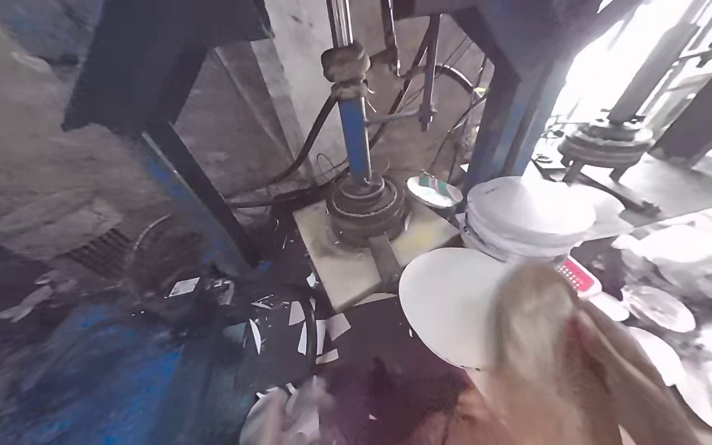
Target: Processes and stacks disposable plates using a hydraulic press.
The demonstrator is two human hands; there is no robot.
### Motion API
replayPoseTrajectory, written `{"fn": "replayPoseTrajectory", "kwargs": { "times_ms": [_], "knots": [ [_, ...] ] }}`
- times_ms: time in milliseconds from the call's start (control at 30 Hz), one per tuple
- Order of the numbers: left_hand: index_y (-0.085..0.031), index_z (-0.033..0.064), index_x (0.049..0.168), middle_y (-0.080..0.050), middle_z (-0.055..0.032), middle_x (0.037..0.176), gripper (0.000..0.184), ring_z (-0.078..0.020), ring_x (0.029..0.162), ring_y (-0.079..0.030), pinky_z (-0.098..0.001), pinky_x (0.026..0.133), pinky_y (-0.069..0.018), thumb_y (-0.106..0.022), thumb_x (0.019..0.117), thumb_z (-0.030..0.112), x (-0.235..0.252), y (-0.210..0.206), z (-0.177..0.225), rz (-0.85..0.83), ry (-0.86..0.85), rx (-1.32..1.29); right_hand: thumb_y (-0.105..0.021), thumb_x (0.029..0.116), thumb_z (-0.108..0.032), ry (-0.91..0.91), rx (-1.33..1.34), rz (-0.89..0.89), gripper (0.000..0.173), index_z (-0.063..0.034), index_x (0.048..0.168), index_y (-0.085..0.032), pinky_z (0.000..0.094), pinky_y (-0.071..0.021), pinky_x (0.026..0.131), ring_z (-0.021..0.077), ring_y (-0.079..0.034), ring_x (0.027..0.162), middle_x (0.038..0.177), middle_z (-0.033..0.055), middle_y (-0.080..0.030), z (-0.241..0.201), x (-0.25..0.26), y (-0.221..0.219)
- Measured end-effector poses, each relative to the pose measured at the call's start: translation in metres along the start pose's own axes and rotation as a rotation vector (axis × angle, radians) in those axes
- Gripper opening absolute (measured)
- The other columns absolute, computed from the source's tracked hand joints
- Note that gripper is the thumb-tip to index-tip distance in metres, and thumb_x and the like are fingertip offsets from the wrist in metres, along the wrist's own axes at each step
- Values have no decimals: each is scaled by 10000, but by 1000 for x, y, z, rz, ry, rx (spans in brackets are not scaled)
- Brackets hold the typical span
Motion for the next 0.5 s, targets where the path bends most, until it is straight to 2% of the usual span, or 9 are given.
{"fn": "replayPoseTrajectory", "kwargs": {
  "times_ms": [33, 67, 100, 167, 233, 267, 367, 433, 500],
  "knots": [
    [-335, 7, 1475, -584, -33, 1344, 511, -93, 1234, -582, -268, 1017, -506, -394, 1082, 329, 27, 18, 10, 184, -35, 169, -482, 1063, -224, -7, -90, 95, 229, -110, 1212, -613, 186, -562, 767, -42, -643, 856, 982, -124, -682, 22, 21, 12],
    [-273, -167, 1469, -494, -219, 1433, 556, -218, 1325, -510, -324, 1108, -433, -359, 1050, 188, 56, 33, 21, 330, -14, 329, -477, 1046, -198, -84, -241, 189, 234, -47, 1174, -601, 211, -539, 675, -4, -597, 738, 873, -62, -628, 47, 36, 20],
    [-277, -238, 1455, -423, -325, 1497, 552, -311, 1400, -446, -354, 1168, -363, -358, 1020, 93, 88, 50, 23, 446, 65, 500, -495, 1046, -162, -175, -411, 217, 279, 49, 1199, -596, 304, -518, 707, 95, -577, 753, 890, 64, -612, 69, 45, 27],
    [-357, -129, 1500, -378, -297, 1560, 505, -384, 1479, -341, -440, 1228, -238, -384, 1060, 116, 150, 105, -20, 545, 257, 868, -522, 1047, -129, -320, -660, 142, 302, 122, 1194, -603, 521, -501, 854, 334, -633, 908, 1002, 270, -648, 86, 64, 36],
    [-524, -38, 1429, -516, -302, 1452, 504, -521, 1393, -420, -670, 1145, -262, -388, 1079, 298, 200, 186, -97, 541, 16, 1160, -457, 1090, -198, -411, -893, 24, 375, 100, 1276, -587, 614, -475, 937, 462, -644, 1051, 1110, 339, -650, 74, 68, 41],
    [-593, 60, 1404, -571, -207, 1440, 499, -461, 1382, -470, -680, 1128, -286, -384, 1082, 379, 224, 211, -122, 603, -27, 1267, -396, 1112, -231, -443, -1013, -15, 418, 90, 1312, -572, 661, -463, 948, 513, -637, 1093, 1155, 360, -642, 59, 70, 45],
    [-567, 234, 1468, -492, -86, 1550, 465, -367, 1453, -419, -699, 1138, -245, -383, 1069, 386, 288, 216, -146, 721, 26, 1430, -351, 1109, -304, -166, -1142, 146, 458, 16, 1192, -667, 702, -488, 773, 492, -680, 893, 1005, 292, -690, -1, 83, 57],
    [-439, 199, 1553, -335, -139, 1638, 525, -424, 1499, -307, -812, 1073, -198, -388, 1054, 356, 307, 218, -182, 547, 126, 1527, -372, 1106, -326, -30, -1108, 190, 451, -13, 1226, -673, 676, -498, 733, 453, -682, 811, 937, 251, -700, -39, 90, 43],
    [-419, 210, 1562, -283, -167, 1654, 593, -445, 1510, -262, -841, 1068, -147, -473, 984, 332, 317, 222, -205, 547, 102, 1532, -425, 1082, -275, 87, -1063, 85, 363, -72, 1271, -658, 589, -541, 669, 344, -691, 731, 902, 164, -719, -60, 110, 12]
  ]
}}
Point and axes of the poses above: each hand's wrist, its own x-axis towards the middle knuckle, its own y-axis out of the back of the hand, z = x × y, the point moved 5 cm from there along x, towards the middle knuckle
